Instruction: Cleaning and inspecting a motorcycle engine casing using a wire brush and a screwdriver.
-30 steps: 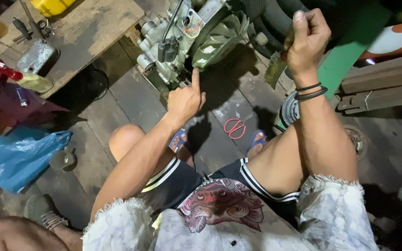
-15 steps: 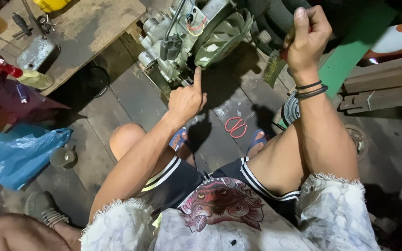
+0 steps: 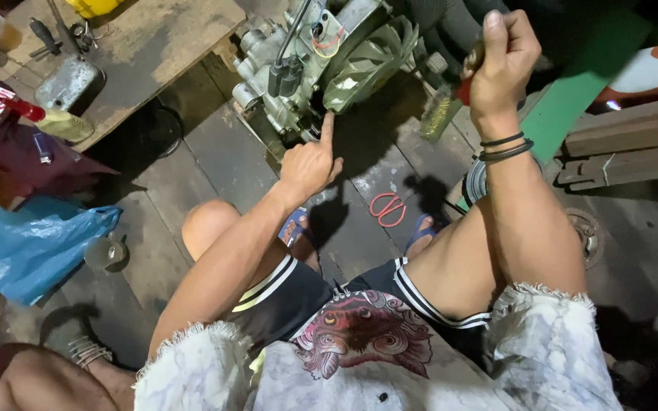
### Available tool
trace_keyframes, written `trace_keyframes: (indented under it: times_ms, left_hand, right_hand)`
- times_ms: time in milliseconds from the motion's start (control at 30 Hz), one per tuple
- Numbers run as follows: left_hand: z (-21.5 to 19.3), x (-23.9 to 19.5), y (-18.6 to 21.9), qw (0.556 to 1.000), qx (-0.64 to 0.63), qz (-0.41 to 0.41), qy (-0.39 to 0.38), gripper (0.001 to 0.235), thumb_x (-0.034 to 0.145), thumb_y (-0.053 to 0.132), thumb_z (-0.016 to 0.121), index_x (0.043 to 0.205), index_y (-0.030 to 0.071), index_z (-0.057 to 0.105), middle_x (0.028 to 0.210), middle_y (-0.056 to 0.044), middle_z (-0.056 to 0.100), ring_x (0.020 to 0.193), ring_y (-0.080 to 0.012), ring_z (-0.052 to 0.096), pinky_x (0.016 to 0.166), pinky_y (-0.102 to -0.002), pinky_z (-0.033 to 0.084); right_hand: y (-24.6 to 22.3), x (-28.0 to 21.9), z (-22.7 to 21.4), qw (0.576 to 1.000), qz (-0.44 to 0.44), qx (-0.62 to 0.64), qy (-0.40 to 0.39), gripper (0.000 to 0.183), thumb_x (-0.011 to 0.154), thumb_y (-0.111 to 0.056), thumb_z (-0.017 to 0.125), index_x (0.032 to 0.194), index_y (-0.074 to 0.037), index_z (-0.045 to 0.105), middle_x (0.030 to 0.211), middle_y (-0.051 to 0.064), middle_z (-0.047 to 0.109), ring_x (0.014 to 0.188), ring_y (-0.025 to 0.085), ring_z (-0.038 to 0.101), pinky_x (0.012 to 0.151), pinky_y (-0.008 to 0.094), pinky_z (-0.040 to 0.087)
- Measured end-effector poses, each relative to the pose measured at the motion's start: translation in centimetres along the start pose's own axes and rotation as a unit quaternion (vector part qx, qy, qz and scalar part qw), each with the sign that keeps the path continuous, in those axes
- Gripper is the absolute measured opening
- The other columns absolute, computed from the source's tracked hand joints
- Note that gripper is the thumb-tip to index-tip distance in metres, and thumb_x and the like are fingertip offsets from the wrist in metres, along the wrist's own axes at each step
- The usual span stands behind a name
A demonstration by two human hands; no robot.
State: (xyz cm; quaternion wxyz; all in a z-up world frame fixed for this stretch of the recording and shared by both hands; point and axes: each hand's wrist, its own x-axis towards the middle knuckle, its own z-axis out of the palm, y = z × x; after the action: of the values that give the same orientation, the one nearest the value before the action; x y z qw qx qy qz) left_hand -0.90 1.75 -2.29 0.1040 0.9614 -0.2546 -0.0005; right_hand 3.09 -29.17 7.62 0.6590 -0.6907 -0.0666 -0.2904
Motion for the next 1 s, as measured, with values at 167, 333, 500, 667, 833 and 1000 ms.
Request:
trace_keyframes:
  times_ms: [167,333,500,667,833,1000]
  left_hand:
    - [-0.8,0.1,0.2,0.999,-0.016,-0.026,-0.035,0.094,0.093,0.033,0.064,0.159,-0.008,0.011,0.072,-0.022,0.071,0.059,-0.0455,0.068,0.053,-0.052,0.054]
    - [-1.1,0.2,0.0,0.999,-0.015,-0.023,-0.032,0.092,0.093,0.032,0.062,0.159,-0.007,0.012,0.067,-0.022,0.070,0.055,-0.0455,0.066,0.050,-0.052,0.053]
    - [-0.6,1.5,-0.5,0.993,-0.045,-0.051,-0.097,0.082,0.092,0.033,0.068,0.155,-0.003,0.029,0.077,-0.023,0.072,0.065,-0.0457,0.069,0.061,-0.052,0.056]
    - [1.8,2.8,-0.2,0.994,-0.051,-0.053,-0.082,0.075,0.093,0.041,0.066,0.143,-0.005,0.035,0.084,-0.023,0.072,0.074,-0.0475,0.070,0.064,-0.053,0.056]
    - [-3.0,3.0,0.5,0.982,-0.112,-0.140,-0.063,0.066,0.094,0.043,0.063,0.144,0.002,0.049,0.082,-0.020,0.074,0.078,-0.0450,0.071,0.071,-0.054,0.056]
    - [-3.7,3.2,-0.3,0.942,-0.265,-0.203,-0.030,0.047,0.103,0.043,0.052,0.120,0.000,0.061,0.065,-0.005,0.068,0.052,-0.0264,0.067,0.057,-0.047,0.058]
  right_hand:
    - [-0.8,0.2,1.5,0.995,0.039,0.092,0.008,0.029,0.110,-0.031,0.057,0.092,-0.011,0.048,0.069,0.002,0.047,0.053,0.011,0.043,0.049,0.027,0.042]
    - [-1.0,0.6,2.8,0.989,0.050,0.136,0.026,0.029,0.108,-0.032,0.058,0.090,-0.012,0.048,0.068,0.001,0.046,0.050,0.011,0.041,0.047,0.028,0.041]
    - [-1.1,1.3,3.8,0.988,0.056,0.138,0.040,0.031,0.106,-0.037,0.059,0.089,-0.013,0.047,0.065,0.000,0.045,0.049,0.011,0.041,0.047,0.028,0.040]
    - [-0.5,1.7,3.2,0.989,0.066,0.121,0.044,0.033,0.106,-0.037,0.059,0.090,-0.012,0.046,0.067,0.000,0.046,0.051,0.010,0.041,0.048,0.027,0.040]
    - [0.9,1.8,2.7,0.990,0.071,0.117,0.046,0.027,0.109,-0.030,0.058,0.091,-0.012,0.047,0.072,0.001,0.049,0.055,0.009,0.044,0.050,0.026,0.042]
    - [0.3,2.8,3.6,0.989,0.056,0.132,0.046,0.032,0.105,-0.042,0.061,0.092,-0.016,0.048,0.065,-0.001,0.044,0.049,0.010,0.040,0.046,0.027,0.039]
